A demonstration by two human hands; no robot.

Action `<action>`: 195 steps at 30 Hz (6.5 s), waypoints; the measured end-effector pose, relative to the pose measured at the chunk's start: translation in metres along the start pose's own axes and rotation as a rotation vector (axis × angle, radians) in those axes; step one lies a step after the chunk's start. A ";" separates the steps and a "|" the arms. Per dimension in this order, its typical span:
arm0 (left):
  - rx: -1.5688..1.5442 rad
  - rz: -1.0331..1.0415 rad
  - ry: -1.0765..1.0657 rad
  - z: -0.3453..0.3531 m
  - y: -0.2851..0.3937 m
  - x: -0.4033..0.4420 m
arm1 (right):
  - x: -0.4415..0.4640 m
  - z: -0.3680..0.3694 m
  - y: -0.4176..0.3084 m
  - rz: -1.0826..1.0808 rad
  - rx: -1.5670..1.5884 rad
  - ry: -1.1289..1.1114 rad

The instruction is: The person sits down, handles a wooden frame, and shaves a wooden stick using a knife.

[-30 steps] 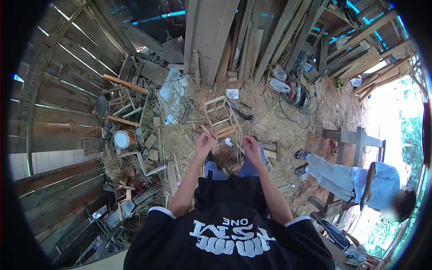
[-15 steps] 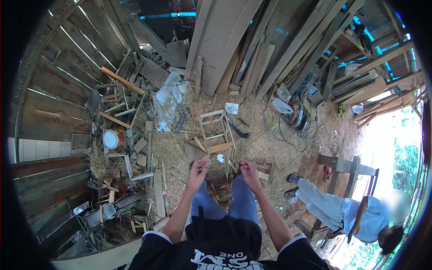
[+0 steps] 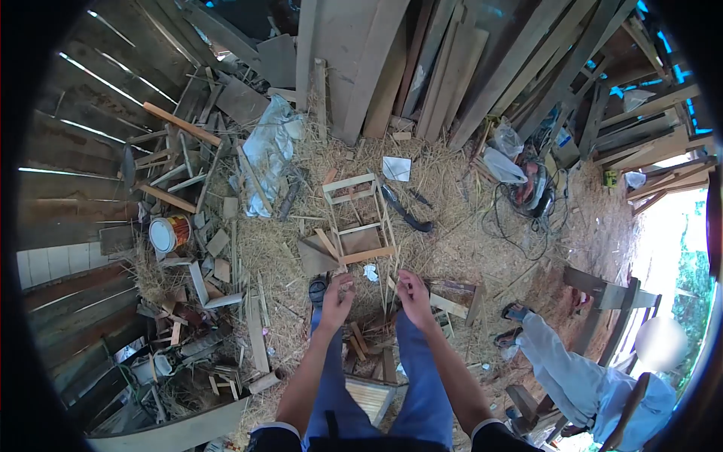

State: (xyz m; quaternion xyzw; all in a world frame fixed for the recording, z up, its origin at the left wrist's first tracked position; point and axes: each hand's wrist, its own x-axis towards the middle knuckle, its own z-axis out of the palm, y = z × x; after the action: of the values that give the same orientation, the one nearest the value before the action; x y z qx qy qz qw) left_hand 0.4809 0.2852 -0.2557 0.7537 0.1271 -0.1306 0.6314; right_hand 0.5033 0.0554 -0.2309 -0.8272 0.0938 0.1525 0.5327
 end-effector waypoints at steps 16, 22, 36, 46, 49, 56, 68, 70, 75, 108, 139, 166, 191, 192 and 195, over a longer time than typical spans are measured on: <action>0.477 0.353 -0.199 0.129 -0.167 0.205 | 0.278 0.069 0.273 -0.109 -0.060 0.232; 0.723 0.450 -0.254 0.130 -0.176 0.209 | 0.348 0.101 0.323 -0.269 -0.364 0.256; 0.686 0.472 -0.167 0.138 -0.178 0.213 | 0.356 0.129 0.361 -0.170 -0.519 0.387; 0.636 0.618 -0.063 0.142 -0.186 0.202 | 0.232 0.067 0.316 0.088 0.407 0.332; 0.703 0.458 0.038 0.140 -0.184 0.181 | 0.179 0.051 0.280 0.048 0.600 0.269; 0.818 0.378 -0.114 0.111 -0.211 0.123 | 0.079 0.033 0.215 0.008 0.569 0.104; 0.826 0.589 -0.267 0.100 -0.254 0.034 | -0.046 0.006 0.182 0.039 0.038 0.153; 0.758 0.670 -0.258 0.092 -0.237 0.024 | -0.050 0.009 0.186 -0.007 0.030 0.179; 0.779 0.610 -0.339 0.051 -0.149 -0.007 | -0.034 0.032 0.196 -0.181 -0.098 0.206; 0.448 -0.099 -0.137 0.002 -0.253 0.011 | 0.008 0.084 0.285 0.109 -0.296 -0.003; 0.473 0.280 0.210 -0.038 -0.185 -0.016 | -0.020 0.091 0.173 -0.189 -0.034 0.141; 1.031 0.049 0.119 -0.029 -0.246 -0.015 | -0.014 0.141 0.256 -0.025 -0.095 0.008; 0.702 0.385 -0.283 0.039 -0.194 0.007 | 0.039 0.138 0.329 0.233 -0.002 0.296; 0.689 0.379 -0.317 0.040 -0.195 0.007 | 0.044 0.141 0.343 0.156 -0.093 0.342; 0.703 0.408 -0.320 0.043 -0.201 0.010 | 0.058 0.151 0.375 0.033 -0.251 0.460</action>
State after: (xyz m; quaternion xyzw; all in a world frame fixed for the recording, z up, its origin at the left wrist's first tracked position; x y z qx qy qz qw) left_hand 0.4174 0.2771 -0.4508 0.9028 -0.1761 -0.1535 0.3611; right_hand 0.4152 0.0371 -0.6292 -0.8981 0.2064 -0.0204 0.3878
